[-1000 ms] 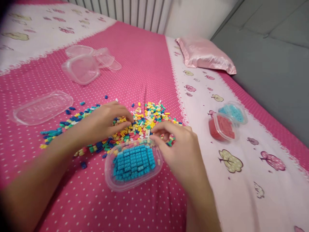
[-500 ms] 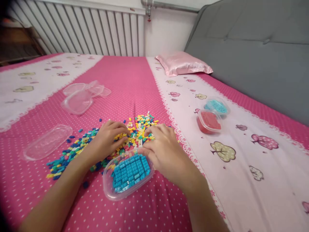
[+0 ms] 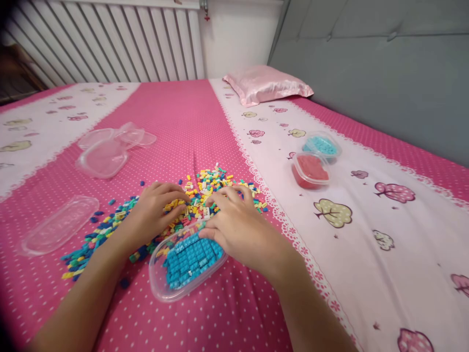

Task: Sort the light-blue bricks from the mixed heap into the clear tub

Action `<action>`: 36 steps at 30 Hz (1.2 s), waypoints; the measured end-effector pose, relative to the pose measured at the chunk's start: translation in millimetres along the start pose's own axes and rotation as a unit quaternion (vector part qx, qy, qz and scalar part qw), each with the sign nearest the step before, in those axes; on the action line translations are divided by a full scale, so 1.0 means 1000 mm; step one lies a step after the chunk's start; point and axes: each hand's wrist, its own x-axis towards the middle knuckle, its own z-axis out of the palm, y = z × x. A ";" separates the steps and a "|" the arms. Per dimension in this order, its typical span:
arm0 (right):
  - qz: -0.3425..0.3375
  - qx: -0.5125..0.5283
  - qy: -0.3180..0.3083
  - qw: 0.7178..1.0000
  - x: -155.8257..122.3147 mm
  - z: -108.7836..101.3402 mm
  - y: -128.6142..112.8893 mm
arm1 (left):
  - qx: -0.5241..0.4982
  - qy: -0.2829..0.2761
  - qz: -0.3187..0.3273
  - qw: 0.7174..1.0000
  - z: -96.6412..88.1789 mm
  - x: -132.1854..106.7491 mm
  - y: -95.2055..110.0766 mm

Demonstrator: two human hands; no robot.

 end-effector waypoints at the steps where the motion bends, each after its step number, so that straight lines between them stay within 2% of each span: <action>1: 0.004 0.001 0.002 1.000 0.000 -0.001 0.000 | 0.000 -0.001 0.000 1.000 0.000 0.000 0.000; 5: 0.017 -0.008 0.010 1.000 0.001 -0.002 0.001 | 0.002 -0.005 -0.001 1.000 -0.001 0.000 0.001; 18: -0.028 -0.016 0.027 0.999 -0.001 0.004 0.000 | -0.001 -0.004 -0.007 1.000 -0.003 -0.001 0.003; 24: -0.001 -0.014 0.050 0.999 -0.003 0.000 0.002 | -0.003 -0.002 0.000 1.000 -0.001 0.000 0.004; 30: -0.010 -0.006 0.023 1.000 -0.003 0.003 -0.001 | 0.000 0.004 0.000 1.000 -0.001 -0.002 0.003; 32: -0.014 0.011 0.042 0.999 -0.003 0.000 -0.002 | 0.003 0.004 -0.002 1.000 -0.001 -0.002 0.004; 36: -0.022 0.080 0.129 0.988 0.002 -0.004 -0.001 | 0.033 0.011 -0.025 0.999 0.003 0.001 0.015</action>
